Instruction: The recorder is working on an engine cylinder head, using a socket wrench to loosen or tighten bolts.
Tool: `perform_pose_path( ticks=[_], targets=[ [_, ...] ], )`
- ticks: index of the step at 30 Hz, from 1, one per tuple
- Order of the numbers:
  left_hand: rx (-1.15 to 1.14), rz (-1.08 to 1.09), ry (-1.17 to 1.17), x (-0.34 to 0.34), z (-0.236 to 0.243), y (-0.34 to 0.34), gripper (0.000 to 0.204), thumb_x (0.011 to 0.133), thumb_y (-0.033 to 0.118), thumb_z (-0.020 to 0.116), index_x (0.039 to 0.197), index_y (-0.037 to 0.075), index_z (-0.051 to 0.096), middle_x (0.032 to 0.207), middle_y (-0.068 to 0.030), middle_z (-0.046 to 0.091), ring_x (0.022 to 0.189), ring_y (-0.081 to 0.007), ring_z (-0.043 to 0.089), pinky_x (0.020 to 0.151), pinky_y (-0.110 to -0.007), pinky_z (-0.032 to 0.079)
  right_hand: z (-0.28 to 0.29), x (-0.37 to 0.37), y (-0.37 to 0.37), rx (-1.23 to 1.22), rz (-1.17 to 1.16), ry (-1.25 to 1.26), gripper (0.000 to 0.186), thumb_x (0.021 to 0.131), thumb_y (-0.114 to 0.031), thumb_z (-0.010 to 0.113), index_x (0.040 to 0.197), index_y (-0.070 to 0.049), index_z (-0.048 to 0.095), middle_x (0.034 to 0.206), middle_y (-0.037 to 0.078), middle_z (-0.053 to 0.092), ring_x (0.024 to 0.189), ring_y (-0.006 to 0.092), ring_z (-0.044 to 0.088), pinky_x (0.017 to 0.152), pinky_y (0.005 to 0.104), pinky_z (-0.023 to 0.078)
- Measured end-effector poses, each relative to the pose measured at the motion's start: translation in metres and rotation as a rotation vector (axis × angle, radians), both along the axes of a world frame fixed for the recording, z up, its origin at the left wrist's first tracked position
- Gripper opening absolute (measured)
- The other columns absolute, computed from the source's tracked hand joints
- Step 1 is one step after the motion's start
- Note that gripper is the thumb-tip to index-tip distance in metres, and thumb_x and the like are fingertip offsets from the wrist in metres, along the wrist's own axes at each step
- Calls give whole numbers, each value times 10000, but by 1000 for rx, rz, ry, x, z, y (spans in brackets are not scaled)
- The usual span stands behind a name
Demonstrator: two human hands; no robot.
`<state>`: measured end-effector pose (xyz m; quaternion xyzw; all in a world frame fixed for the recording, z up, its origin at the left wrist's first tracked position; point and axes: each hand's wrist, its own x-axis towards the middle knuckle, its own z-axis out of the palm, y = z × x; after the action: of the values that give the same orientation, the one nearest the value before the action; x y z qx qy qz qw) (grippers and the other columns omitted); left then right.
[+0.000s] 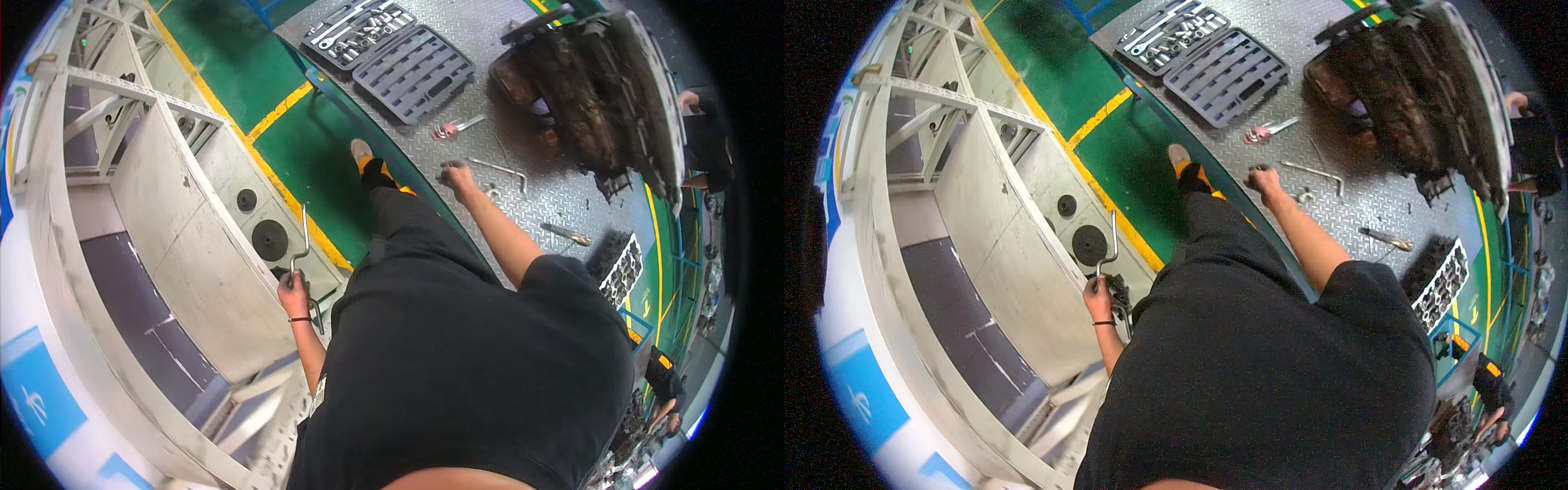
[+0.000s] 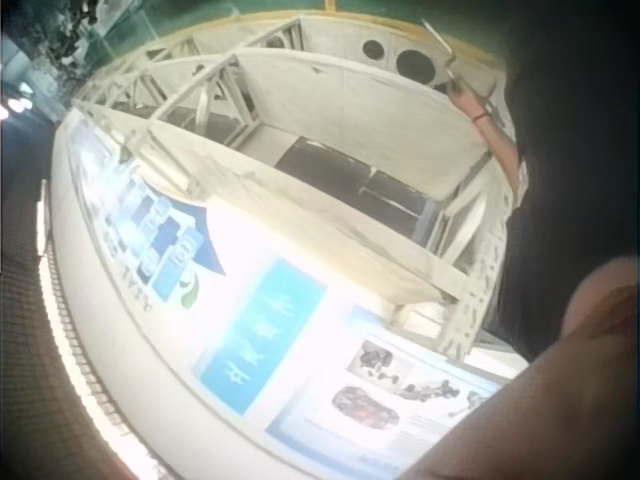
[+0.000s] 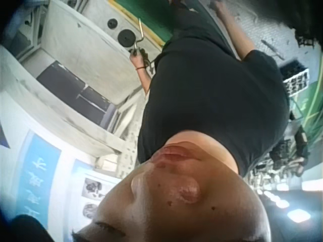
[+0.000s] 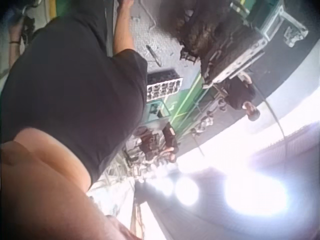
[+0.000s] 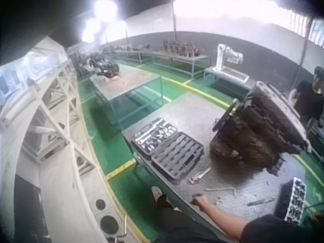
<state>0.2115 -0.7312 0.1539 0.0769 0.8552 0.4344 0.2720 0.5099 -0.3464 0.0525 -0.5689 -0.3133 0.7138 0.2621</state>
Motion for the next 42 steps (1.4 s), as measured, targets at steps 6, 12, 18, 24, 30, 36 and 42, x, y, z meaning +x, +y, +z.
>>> perform_pose_path(
  ticks=[6, 12, 18, 24, 30, 36, 42],
  targets=[
    [-197, -165, 199, -107, -6, 83, 354, 855, 264, 626, 892, -89, 628, 750, -163, 656, 685, -203, 601, 684, -334, 481, -77, -134, 149, 129, 123, -332, 186, 748, -89, 616, 905, 6, 587, 723, 68, 583, 602, 167, 567, 540, 284, 455],
    [-327, -131, -31, -240, -3, 159, 347, 867, 228, 612, 964, -105, 630, 775, -157, 656, 723, -171, 598, 693, -299, 479, -60, -272, 287, 676, 213, -749, 431, 752, -270, 677, 1048, 34, 607, 783, 132, 651, 646, 190, 617, 585, 334, 491],
    [-125, -368, 273, -333, 41, 362, 376, 930, 299, 528, 875, -61, 623, 662, -57, 544, 636, -135, 462, 607, -300, 422, -50, -324, 366, 314, 41, -497, 445, 729, -314, 687, 1014, 24, 641, 964, 195, 672, 898, 312, 645, 810, 381, 494],
    [73, -424, -7, -396, 46, 579, 321, 949, 293, 522, 868, -5, 608, 560, 40, 408, 463, -39, 346, 421, -219, 265, -14, -327, 330, 231, -116, -264, 319, 800, -180, 616, 1044, 25, 597, 801, 93, 635, 684, 176, 617, 574, 300, 498],
    [273, -679, -232, -427, -19, 788, 392, 955, 401, 482, 849, 33, 564, 521, 57, 309, 400, -46, 267, 362, -223, 202, 35, -272, 264, 115, -606, -314, 296, 841, -153, 573, 1061, 45, 565, 844, 107, 619, 662, 185, 620, 559, 303, 528],
    [213, -781, -687, -397, -118, 983, 387, 950, 394, 493, 860, 22, 556, 494, 57, 250, 385, -83, 242, 358, -257, 187, 63, -254, 127, -191, -1084, -503, 301, 853, -214, 559, 1073, -8, 563, 889, 75, 590, 797, 197, 611, 679, 331, 517],
    [286, -821, -131, -381, -250, 1101, 403, 924, 340, 522, 859, -41, 633, 639, -99, 593, 523, -252, 522, 533, -418, 425, 89, -354, 88, -338, -1292, -483, 258, 827, -212, 556, 1013, -34, 570, 849, 83, 608, 733, 194, 618, 632, 313, 513]
  ],
)
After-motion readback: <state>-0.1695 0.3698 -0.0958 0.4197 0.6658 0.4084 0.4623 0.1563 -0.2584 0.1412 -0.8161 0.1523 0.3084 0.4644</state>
